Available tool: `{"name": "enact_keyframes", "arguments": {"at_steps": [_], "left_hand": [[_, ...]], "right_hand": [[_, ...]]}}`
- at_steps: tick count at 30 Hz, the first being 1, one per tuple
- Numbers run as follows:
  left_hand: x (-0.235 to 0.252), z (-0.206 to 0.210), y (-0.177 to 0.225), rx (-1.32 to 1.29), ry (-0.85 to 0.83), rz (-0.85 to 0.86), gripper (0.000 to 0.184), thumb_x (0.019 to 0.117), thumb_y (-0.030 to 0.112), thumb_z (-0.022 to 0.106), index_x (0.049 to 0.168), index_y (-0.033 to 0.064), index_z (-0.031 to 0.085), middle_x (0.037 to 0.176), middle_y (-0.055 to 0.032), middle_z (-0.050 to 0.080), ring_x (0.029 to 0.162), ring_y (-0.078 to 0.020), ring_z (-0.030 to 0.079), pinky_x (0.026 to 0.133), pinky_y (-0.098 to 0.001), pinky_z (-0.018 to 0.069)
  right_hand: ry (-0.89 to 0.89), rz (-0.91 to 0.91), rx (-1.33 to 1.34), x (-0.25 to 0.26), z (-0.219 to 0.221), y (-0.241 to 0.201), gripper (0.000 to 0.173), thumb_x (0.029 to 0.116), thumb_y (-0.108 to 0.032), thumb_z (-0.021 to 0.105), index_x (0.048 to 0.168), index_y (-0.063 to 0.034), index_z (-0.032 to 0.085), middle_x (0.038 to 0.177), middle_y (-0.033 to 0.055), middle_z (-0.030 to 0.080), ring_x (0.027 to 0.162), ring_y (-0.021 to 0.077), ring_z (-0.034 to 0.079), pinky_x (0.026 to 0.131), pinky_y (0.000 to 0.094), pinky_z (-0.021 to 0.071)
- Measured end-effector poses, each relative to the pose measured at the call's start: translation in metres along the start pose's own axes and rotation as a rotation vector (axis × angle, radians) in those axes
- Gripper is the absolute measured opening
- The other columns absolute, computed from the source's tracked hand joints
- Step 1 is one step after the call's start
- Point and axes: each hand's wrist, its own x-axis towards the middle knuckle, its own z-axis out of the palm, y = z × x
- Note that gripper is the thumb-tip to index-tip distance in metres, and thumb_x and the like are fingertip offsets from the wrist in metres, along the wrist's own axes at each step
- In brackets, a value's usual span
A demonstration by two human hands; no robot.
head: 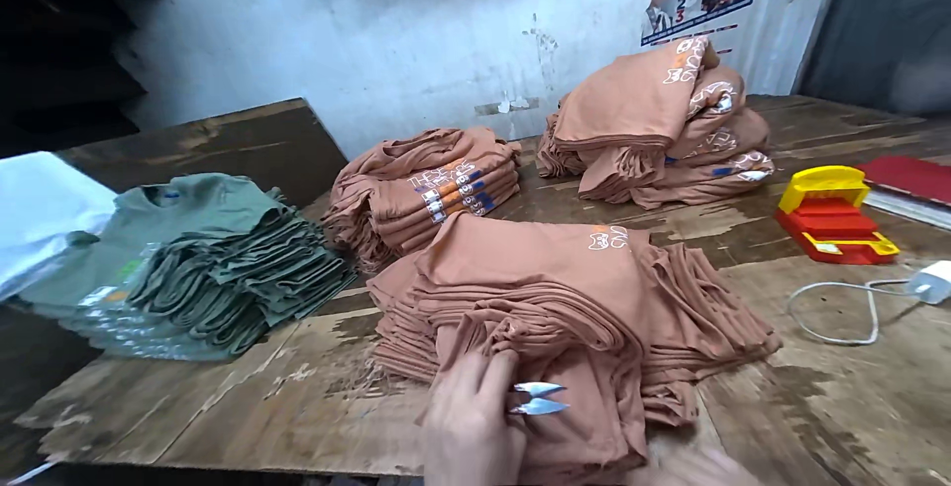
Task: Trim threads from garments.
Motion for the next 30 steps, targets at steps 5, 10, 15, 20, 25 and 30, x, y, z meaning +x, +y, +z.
{"name": "enact_keyframes", "arguments": {"at_steps": [5, 10, 15, 20, 25, 30], "left_hand": [[-0.023, 0.000, 0.030, -0.269, -0.169, 0.044, 0.047, 0.0895, 0.027, 0.074, 0.133, 0.0103, 0.068, 0.106, -0.0104, 0.070, 0.097, -0.0288, 0.067, 0.084, -0.0480, 0.0548], [-0.040, -0.006, 0.026, -0.368, -0.197, 0.130, 0.020, 0.0971, 0.025, 0.069, 0.115, 0.0198, 0.077, 0.104, -0.0028, 0.073, 0.092, -0.0210, 0.065, 0.080, -0.0400, 0.0500], [-0.040, 0.010, 0.039, -0.371, -0.166, 0.197, 0.018, 0.0974, 0.023, 0.068, 0.113, 0.0217, 0.078, 0.105, 0.0009, 0.074, 0.089, -0.0183, 0.065, 0.078, -0.0393, 0.0474], [-0.043, 0.013, 0.035, -0.402, -0.128, 0.202, 0.017, 0.0962, 0.017, 0.068, 0.106, 0.0233, 0.079, 0.100, 0.0032, 0.075, 0.087, -0.0161, 0.064, 0.076, -0.0372, 0.0461], [-0.048, 0.009, 0.016, -0.356, -0.102, 0.153, 0.021, 0.0969, 0.019, 0.066, 0.113, 0.0262, 0.077, 0.100, 0.0038, 0.072, 0.092, -0.0152, 0.063, 0.083, -0.0380, 0.0466], [-0.046, 0.017, 0.023, -0.301, -0.099, 0.214, 0.020, 0.0958, 0.017, 0.066, 0.108, 0.0268, 0.078, 0.100, 0.0059, 0.074, 0.091, -0.0152, 0.064, 0.082, -0.0392, 0.0460]], "right_hand": [[0.464, -0.085, -0.126, 0.011, 0.043, 0.005, 0.013, 0.0934, -0.030, 0.075, 0.104, -0.0240, 0.080, 0.084, 0.0028, 0.068, 0.083, 0.0169, 0.064, 0.077, 0.0309, 0.0517], [0.707, 0.030, 0.188, -0.005, 0.052, 0.007, 0.008, 0.0923, -0.024, 0.078, 0.094, -0.0171, 0.077, 0.090, -0.0016, 0.061, 0.090, 0.0050, 0.059, 0.083, 0.0188, 0.0494], [0.760, 0.115, 0.315, 0.005, 0.051, -0.003, 0.010, 0.0936, -0.027, 0.077, 0.092, -0.0174, 0.074, 0.096, -0.0048, 0.060, 0.093, -0.0022, 0.059, 0.084, 0.0105, 0.0495], [0.616, 0.004, 0.311, -0.008, 0.053, 0.001, 0.011, 0.0942, -0.028, 0.076, 0.092, -0.0174, 0.074, 0.089, -0.0016, 0.061, 0.092, 0.0064, 0.059, 0.087, 0.0230, 0.0488], [0.432, 0.019, 0.177, -0.026, 0.049, 0.014, 0.044, 0.0949, -0.053, 0.064, 0.076, -0.0141, 0.071, 0.091, 0.0080, 0.070, 0.097, 0.0203, 0.062, 0.095, 0.0395, 0.0457], [0.521, 0.148, 0.114, -0.016, 0.056, 0.004, 0.024, 0.0919, -0.038, 0.072, 0.098, -0.0148, 0.072, 0.102, 0.0056, 0.066, 0.101, 0.0161, 0.061, 0.092, 0.0349, 0.0498]]}}
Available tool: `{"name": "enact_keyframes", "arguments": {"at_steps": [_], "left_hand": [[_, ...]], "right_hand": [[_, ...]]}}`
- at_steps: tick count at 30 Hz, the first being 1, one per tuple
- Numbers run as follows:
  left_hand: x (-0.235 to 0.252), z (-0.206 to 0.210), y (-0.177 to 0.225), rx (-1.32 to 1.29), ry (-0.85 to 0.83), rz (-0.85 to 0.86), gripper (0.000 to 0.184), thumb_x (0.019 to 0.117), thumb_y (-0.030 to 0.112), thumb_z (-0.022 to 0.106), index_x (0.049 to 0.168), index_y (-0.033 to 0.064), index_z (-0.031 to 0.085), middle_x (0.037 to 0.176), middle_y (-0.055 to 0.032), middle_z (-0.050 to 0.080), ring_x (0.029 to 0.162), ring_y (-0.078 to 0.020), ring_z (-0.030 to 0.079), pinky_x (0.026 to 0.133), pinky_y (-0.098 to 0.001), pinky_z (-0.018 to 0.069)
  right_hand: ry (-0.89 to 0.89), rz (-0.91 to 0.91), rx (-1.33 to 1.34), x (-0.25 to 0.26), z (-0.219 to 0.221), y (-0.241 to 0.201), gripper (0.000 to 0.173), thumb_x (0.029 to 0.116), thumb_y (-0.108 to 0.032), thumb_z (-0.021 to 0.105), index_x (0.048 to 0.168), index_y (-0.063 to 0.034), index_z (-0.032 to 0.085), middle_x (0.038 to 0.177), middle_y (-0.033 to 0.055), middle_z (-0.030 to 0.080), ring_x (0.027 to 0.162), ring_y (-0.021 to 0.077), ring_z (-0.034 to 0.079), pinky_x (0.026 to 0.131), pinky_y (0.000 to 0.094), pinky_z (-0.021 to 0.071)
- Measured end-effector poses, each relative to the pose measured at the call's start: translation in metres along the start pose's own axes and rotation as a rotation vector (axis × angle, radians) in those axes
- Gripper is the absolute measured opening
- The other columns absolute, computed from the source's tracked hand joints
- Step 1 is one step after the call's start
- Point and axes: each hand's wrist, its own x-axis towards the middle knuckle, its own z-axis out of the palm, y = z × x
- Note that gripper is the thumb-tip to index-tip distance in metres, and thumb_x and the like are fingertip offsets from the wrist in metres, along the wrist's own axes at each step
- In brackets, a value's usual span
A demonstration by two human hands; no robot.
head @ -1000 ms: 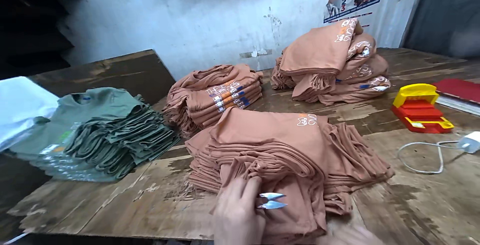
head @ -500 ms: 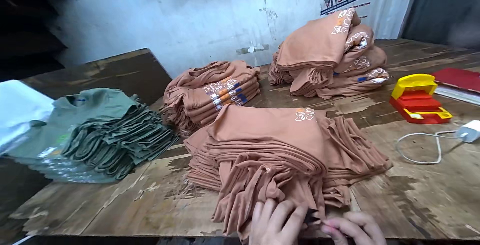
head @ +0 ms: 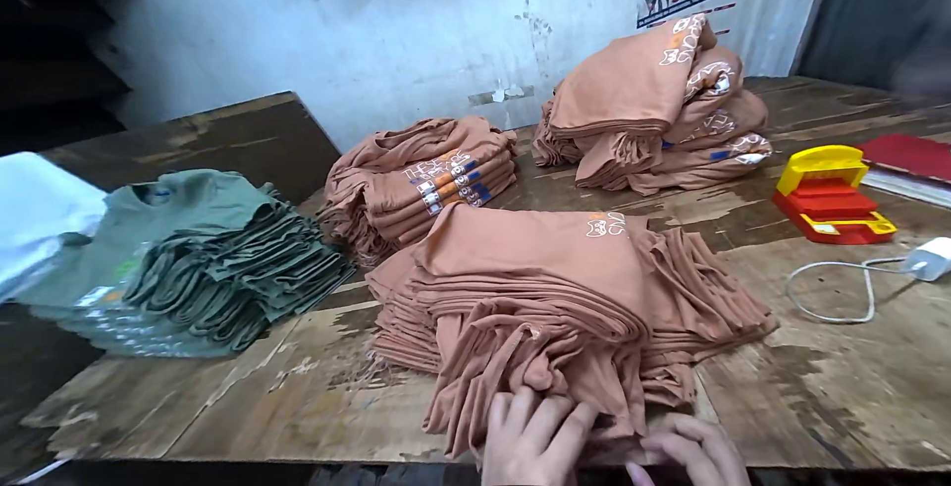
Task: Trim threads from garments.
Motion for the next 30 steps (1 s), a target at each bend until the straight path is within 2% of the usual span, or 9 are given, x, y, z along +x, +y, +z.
{"name": "enact_keyframes", "arguments": {"at_steps": [7, 9, 13, 16, 19, 22, 25, 28, 30], "left_hand": [[-0.006, -0.003, -0.001, -0.057, -0.073, -0.016, 0.026, 0.0929, 0.030, 0.073, 0.118, 0.0226, 0.076, 0.096, -0.0016, 0.071, 0.088, -0.0208, 0.064, 0.078, -0.0421, 0.0477], [-0.008, -0.002, -0.005, -0.063, -0.068, -0.022, 0.021, 0.0880, 0.021, 0.072, 0.108, 0.0212, 0.077, 0.085, -0.0025, 0.067, 0.082, -0.0210, 0.062, 0.075, -0.0410, 0.0470], [0.003, -0.010, -0.009, -0.254, -0.072, -0.073, 0.021, 0.0874, 0.010, 0.067, 0.098, 0.0239, 0.078, 0.102, 0.0056, 0.075, 0.093, -0.0131, 0.066, 0.081, -0.0366, 0.0507], [0.022, -0.024, -0.010, -0.474, -0.060, -0.196, 0.020, 0.0896, 0.004, 0.064, 0.096, 0.0166, 0.078, 0.098, 0.0076, 0.077, 0.091, -0.0071, 0.069, 0.084, -0.0321, 0.0562], [0.036, -0.028, -0.016, -0.541, -0.068, -0.309, 0.020, 0.0913, 0.002, 0.062, 0.099, 0.0141, 0.075, 0.093, 0.0079, 0.074, 0.084, -0.0033, 0.069, 0.077, -0.0260, 0.0599], [0.046, -0.021, -0.021, -0.587, -0.071, -0.395, 0.020, 0.0928, 0.003, 0.062, 0.102, 0.0148, 0.075, 0.094, 0.0073, 0.074, 0.079, -0.0027, 0.069, 0.069, -0.0221, 0.0596], [0.049, -0.019, -0.020, -0.650, -0.095, -0.428, 0.023, 0.0920, 0.002, 0.065, 0.109, 0.0133, 0.075, 0.092, 0.0053, 0.075, 0.077, -0.0049, 0.070, 0.068, -0.0230, 0.0604], [0.047, -0.020, -0.015, -0.666, -0.111, -0.434, 0.021, 0.0918, 0.004, 0.068, 0.110, 0.0121, 0.074, 0.087, 0.0060, 0.075, 0.073, -0.0032, 0.069, 0.065, -0.0222, 0.0595], [0.045, -0.019, -0.013, -0.651, -0.114, -0.427, 0.018, 0.0933, 0.006, 0.067, 0.109, 0.0125, 0.074, 0.087, 0.0069, 0.075, 0.072, -0.0024, 0.069, 0.066, -0.0220, 0.0597]], "right_hand": [[0.044, -0.040, -0.314, 0.010, 0.012, -0.008, 0.038, 0.0875, -0.040, 0.070, 0.117, -0.0173, 0.068, 0.109, 0.0102, 0.066, 0.105, 0.0258, 0.061, 0.096, 0.0437, 0.0455], [0.043, -0.071, -0.298, 0.014, 0.016, -0.009, 0.034, 0.0891, -0.039, 0.069, 0.117, -0.0205, 0.068, 0.108, 0.0090, 0.065, 0.104, 0.0241, 0.060, 0.095, 0.0423, 0.0452], [0.081, -0.047, 0.234, 0.030, 0.026, -0.020, 0.017, 0.0936, -0.012, 0.069, 0.107, -0.0177, 0.076, 0.114, 0.0037, 0.069, 0.113, 0.0116, 0.065, 0.097, 0.0263, 0.0556], [0.109, 0.148, 0.744, 0.050, 0.033, -0.033, 0.021, 0.0941, 0.001, 0.066, 0.103, -0.0121, 0.079, 0.113, 0.0036, 0.074, 0.107, 0.0120, 0.070, 0.089, 0.0260, 0.0610], [0.146, 0.232, 0.882, 0.065, 0.044, -0.029, 0.022, 0.0971, 0.004, 0.059, 0.112, -0.0043, 0.074, 0.104, 0.0040, 0.076, 0.095, 0.0111, 0.072, 0.086, 0.0272, 0.0606], [0.029, 0.030, 0.544, 0.066, 0.045, -0.023, 0.041, 0.0936, -0.024, 0.077, 0.130, -0.0079, 0.064, 0.110, 0.0024, 0.064, 0.097, 0.0069, 0.063, 0.084, 0.0236, 0.0574], [0.125, -0.169, 0.138, 0.049, 0.030, -0.014, 0.017, 0.0950, -0.026, 0.071, 0.111, -0.0293, 0.077, 0.103, -0.0042, 0.070, 0.098, 0.0086, 0.062, 0.096, 0.0349, 0.0445], [0.259, 0.006, 0.369, 0.040, 0.016, -0.007, 0.008, 0.1009, -0.030, 0.066, 0.103, -0.0266, 0.073, 0.097, -0.0140, 0.065, 0.096, -0.0024, 0.062, 0.088, 0.0164, 0.0526], [0.146, 0.054, 0.437, 0.040, 0.016, -0.007, 0.026, 0.0948, -0.046, 0.071, 0.112, -0.0270, 0.064, 0.111, -0.0110, 0.060, 0.107, 0.0007, 0.059, 0.090, 0.0198, 0.0521]]}}
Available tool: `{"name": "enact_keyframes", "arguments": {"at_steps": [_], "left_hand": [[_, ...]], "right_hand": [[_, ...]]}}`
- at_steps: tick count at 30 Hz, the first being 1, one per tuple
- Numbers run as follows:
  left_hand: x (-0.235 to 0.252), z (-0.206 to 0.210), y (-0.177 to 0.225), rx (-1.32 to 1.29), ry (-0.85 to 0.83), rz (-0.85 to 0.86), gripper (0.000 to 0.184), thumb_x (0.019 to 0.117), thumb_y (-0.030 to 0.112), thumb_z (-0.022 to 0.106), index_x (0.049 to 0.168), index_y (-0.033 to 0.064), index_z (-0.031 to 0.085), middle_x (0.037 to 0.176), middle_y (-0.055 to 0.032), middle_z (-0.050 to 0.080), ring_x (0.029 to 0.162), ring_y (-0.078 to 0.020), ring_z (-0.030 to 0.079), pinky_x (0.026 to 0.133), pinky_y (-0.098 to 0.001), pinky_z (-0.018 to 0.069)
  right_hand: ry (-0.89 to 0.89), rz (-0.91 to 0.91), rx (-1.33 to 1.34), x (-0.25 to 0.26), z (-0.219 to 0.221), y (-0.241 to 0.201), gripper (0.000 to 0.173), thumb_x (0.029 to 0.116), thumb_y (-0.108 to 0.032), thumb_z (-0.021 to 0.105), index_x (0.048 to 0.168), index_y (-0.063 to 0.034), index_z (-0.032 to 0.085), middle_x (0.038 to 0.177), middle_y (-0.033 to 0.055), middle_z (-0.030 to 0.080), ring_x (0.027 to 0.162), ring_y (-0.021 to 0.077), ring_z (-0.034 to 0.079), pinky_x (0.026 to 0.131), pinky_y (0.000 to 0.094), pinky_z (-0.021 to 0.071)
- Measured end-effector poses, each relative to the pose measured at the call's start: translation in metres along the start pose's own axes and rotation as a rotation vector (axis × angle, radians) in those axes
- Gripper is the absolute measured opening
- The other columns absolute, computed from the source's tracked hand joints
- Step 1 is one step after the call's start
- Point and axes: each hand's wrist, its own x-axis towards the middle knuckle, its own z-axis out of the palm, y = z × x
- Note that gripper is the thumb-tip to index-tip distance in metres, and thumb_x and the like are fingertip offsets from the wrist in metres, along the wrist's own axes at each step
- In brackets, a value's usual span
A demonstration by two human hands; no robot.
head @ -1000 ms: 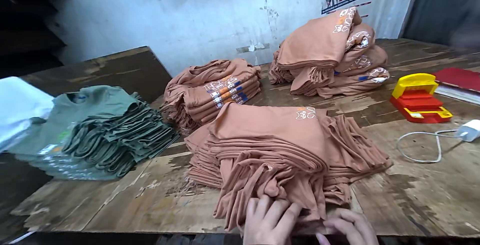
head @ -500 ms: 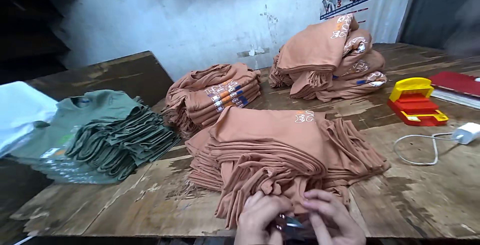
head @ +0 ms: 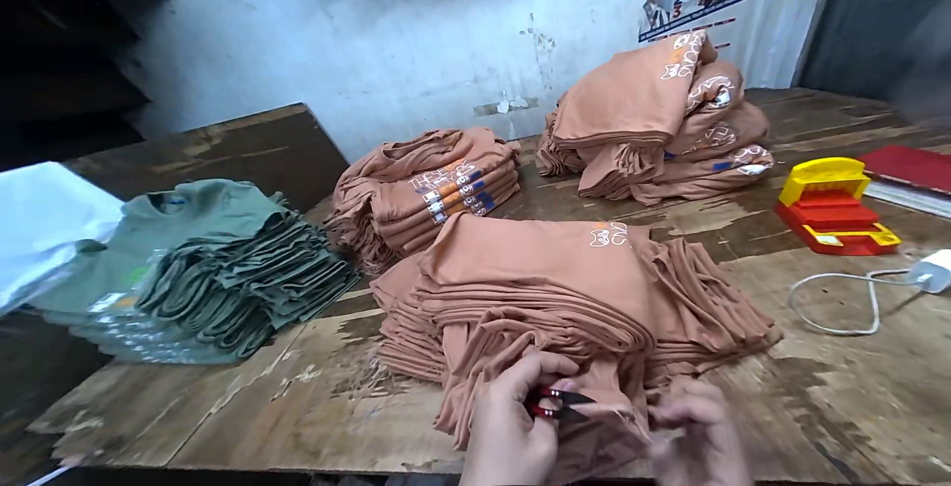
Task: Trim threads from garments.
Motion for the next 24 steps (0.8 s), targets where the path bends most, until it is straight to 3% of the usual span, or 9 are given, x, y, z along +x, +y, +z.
{"name": "enact_keyframes", "arguments": {"at_steps": [2, 3, 5, 7, 8, 10, 14, 17, 24], "left_hand": [[0.001, 0.001, -0.002, 0.021, 0.004, 0.017, 0.018, 0.0935, 0.007, 0.066, 0.107, 0.0133, 0.075, 0.086, 0.0077, 0.075, 0.072, -0.0019, 0.069, 0.065, -0.0213, 0.0594], [0.002, 0.002, -0.003, 0.023, 0.008, 0.028, 0.019, 0.0922, 0.006, 0.066, 0.107, 0.0132, 0.075, 0.086, 0.0074, 0.075, 0.072, -0.0021, 0.069, 0.064, -0.0213, 0.0594], [-0.003, 0.001, -0.004, 0.027, 0.003, 0.041, 0.023, 0.0885, 0.005, 0.068, 0.109, 0.0134, 0.075, 0.091, 0.0071, 0.075, 0.076, -0.0034, 0.070, 0.068, -0.0234, 0.0615], [-0.011, -0.003, -0.002, 0.085, -0.016, 0.093, 0.034, 0.0814, 0.008, 0.075, 0.115, 0.0144, 0.075, 0.100, 0.0072, 0.075, 0.091, -0.0059, 0.071, 0.082, -0.0284, 0.0618], [-0.017, -0.005, -0.002, 0.136, -0.013, 0.153, 0.035, 0.0812, 0.016, 0.081, 0.116, 0.0160, 0.076, 0.105, 0.0064, 0.074, 0.098, -0.0078, 0.068, 0.089, -0.0313, 0.0589], [-0.028, -0.004, -0.003, 0.290, 0.056, 0.321, 0.023, 0.0866, 0.030, 0.081, 0.108, 0.0231, 0.079, 0.103, 0.0061, 0.073, 0.101, -0.0106, 0.063, 0.090, -0.0343, 0.0501], [-0.036, 0.010, -0.003, 0.612, 0.163, 0.582, 0.018, 0.0949, 0.022, 0.069, 0.111, 0.0285, 0.075, 0.101, 0.0061, 0.071, 0.096, -0.0146, 0.060, 0.090, -0.0363, 0.0424], [-0.036, 0.015, -0.010, 0.716, 0.196, 0.637, 0.016, 0.0945, 0.019, 0.068, 0.107, 0.0247, 0.076, 0.096, 0.0044, 0.072, 0.086, -0.0148, 0.059, 0.081, -0.0344, 0.0424], [-0.036, 0.032, -0.005, 0.718, 0.180, 0.664, 0.020, 0.0958, 0.018, 0.065, 0.111, 0.0245, 0.076, 0.102, 0.0028, 0.073, 0.090, -0.0157, 0.059, 0.085, -0.0349, 0.0410]], "right_hand": [[-0.080, -0.027, -0.097, -0.001, 0.011, -0.002, 0.055, 0.0825, -0.048, 0.084, 0.127, -0.0244, 0.062, 0.128, 0.0001, 0.053, 0.121, 0.0088, 0.053, 0.101, 0.0266, 0.0493], [-0.062, -0.077, -0.146, -0.002, 0.016, -0.002, 0.049, 0.0843, -0.040, 0.084, 0.127, -0.0244, 0.066, 0.127, 0.0015, 0.054, 0.120, 0.0083, 0.054, 0.101, 0.0248, 0.0498], [0.044, -0.229, -0.161, -0.010, 0.018, 0.004, 0.021, 0.0908, -0.015, 0.077, 0.112, -0.0188, 0.077, 0.111, -0.0006, 0.067, 0.106, 0.0065, 0.065, 0.093, 0.0209, 0.0568], [0.054, -0.311, -0.176, -0.019, 0.007, 0.007, 0.014, 0.0964, -0.008, 0.069, 0.106, -0.0154, 0.077, 0.105, -0.0037, 0.066, 0.103, 0.0051, 0.064, 0.092, 0.0194, 0.0550], [0.045, -0.305, -0.164, -0.022, 0.002, 0.005, 0.014, 0.0972, -0.007, 0.067, 0.104, -0.0140, 0.077, 0.104, -0.0034, 0.067, 0.102, 0.0049, 0.064, 0.092, 0.0192, 0.0550], [0.031, -0.228, -0.120, -0.029, -0.003, 0.000, 0.012, 0.0974, -0.006, 0.066, 0.101, -0.0125, 0.076, 0.102, -0.0026, 0.068, 0.099, 0.0036, 0.065, 0.089, 0.0183, 0.0559], [0.028, -0.125, -0.029, -0.035, -0.003, -0.009, 0.009, 0.0974, -0.007, 0.067, 0.098, -0.0105, 0.075, 0.101, -0.0015, 0.067, 0.094, 0.0028, 0.067, 0.083, 0.0171, 0.0583], [0.037, -0.113, -0.014, -0.036, 0.001, -0.011, 0.006, 0.0974, -0.011, 0.069, 0.099, -0.0112, 0.075, 0.100, -0.0024, 0.067, 0.095, 0.0017, 0.067, 0.083, 0.0166, 0.0588], [0.038, -0.141, -0.036, -0.038, 0.001, -0.011, 0.006, 0.0961, -0.009, 0.071, 0.100, -0.0097, 0.075, 0.101, -0.0003, 0.068, 0.095, 0.0036, 0.068, 0.083, 0.0179, 0.0593]]}}
